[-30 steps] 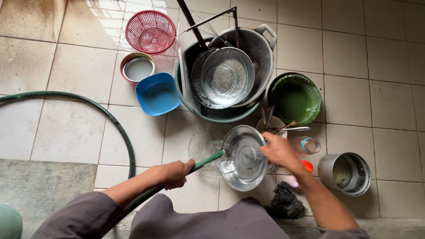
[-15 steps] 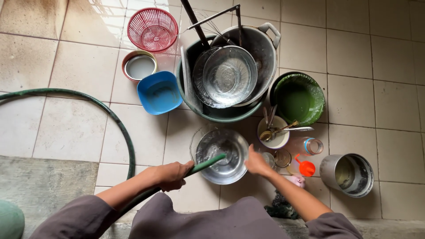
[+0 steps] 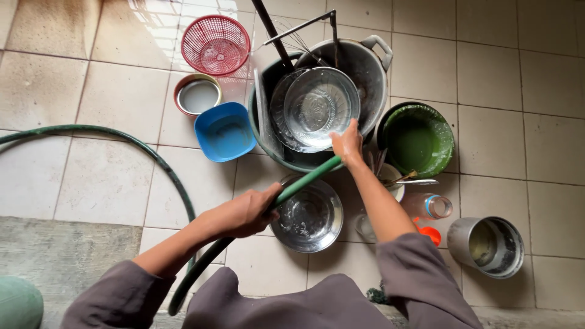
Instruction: Washing various kitchen utensils, plates, and bowls on the floor using a hose, buckets, and scrubbing sponge.
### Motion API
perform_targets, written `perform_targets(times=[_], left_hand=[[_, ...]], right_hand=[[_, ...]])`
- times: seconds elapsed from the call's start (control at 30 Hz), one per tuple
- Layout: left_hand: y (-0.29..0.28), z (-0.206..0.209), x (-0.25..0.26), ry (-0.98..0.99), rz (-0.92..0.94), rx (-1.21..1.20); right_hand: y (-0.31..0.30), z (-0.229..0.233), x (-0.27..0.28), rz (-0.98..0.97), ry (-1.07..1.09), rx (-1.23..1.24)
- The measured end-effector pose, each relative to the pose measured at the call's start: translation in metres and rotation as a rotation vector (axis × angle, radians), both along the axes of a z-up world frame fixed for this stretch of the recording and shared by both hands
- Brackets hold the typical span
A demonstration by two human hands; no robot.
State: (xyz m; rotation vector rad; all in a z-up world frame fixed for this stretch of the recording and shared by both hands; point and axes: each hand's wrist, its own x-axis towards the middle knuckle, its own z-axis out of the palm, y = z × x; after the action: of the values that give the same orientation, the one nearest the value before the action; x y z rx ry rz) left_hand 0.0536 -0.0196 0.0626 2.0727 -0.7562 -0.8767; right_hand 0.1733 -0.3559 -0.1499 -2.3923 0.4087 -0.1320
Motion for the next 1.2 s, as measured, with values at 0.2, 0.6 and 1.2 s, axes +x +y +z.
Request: perform_targets(times=[0.2,0.6,1.2], left_hand=[[0.005,0.046,0.023,-0.014,0.138,-0.085],[0.013,0.073,0.021,0.12,0.178,0.058],[0.027,-0.018,-0.036,0.307,-0.218,0.573]], right_hand=[[-0.016,-0.084,0.041,-0.246,0.062,0.065],[-0.03,-0.012,-0.003,-0.189,-0.075,0.979],[-0.067,0.189,-0.186,0.15,0.376,0.35]])
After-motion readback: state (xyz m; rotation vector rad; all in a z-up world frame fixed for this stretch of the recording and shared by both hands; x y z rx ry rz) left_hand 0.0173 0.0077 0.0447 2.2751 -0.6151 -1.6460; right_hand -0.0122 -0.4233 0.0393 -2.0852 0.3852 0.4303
